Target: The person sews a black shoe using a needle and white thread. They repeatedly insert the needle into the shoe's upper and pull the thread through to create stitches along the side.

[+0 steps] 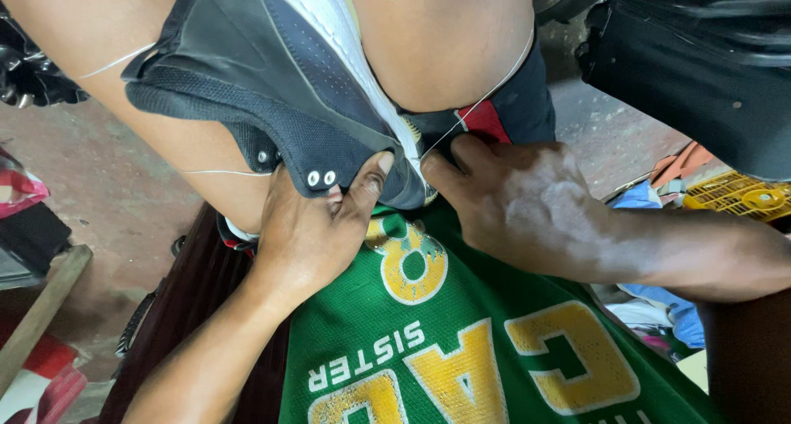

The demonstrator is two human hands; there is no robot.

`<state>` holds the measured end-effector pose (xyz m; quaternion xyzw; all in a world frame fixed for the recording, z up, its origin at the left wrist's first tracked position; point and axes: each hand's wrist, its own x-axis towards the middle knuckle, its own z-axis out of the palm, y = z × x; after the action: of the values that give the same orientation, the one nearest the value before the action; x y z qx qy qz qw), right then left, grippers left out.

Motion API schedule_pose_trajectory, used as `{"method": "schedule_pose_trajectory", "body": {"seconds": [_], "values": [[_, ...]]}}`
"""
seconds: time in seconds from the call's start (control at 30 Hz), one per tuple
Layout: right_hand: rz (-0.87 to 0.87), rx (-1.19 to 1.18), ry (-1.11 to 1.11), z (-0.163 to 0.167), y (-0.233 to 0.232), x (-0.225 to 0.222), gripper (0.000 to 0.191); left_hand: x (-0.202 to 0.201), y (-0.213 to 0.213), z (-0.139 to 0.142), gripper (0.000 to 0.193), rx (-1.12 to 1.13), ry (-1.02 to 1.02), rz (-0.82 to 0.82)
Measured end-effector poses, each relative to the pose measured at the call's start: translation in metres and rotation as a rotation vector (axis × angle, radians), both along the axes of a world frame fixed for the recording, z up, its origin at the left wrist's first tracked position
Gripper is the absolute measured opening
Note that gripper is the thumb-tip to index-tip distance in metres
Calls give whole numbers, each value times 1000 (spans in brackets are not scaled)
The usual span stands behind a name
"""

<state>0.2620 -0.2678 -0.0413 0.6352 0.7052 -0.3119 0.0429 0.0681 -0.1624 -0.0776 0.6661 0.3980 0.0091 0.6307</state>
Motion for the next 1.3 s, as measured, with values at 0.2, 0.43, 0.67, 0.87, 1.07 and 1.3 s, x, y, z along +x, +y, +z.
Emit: {"method": "schedule_pose_trajectory", "body": {"seconds": [0.2,0.43,0.67,0.87,1.07,1.3], "values": [[31,-119,-22,-10,1,-7,32,-2,-6,-5,15,11,26,58],[-52,41,102,-14,5,-7,41,8,3,12,19,-7,148,-3],[-7,98,101,5,3,28,5,-63,18,42,16,-42,-154,391],[-126,71,118,14,4,41,10,-136,57,35,11,232,-111,590],[-194,-20,45,17,1,48,14,-105,33,7,43,301,-186,283],[-229,-48,73,16,-2,53,17,-67,24,10,25,-251,-136,113]]}}
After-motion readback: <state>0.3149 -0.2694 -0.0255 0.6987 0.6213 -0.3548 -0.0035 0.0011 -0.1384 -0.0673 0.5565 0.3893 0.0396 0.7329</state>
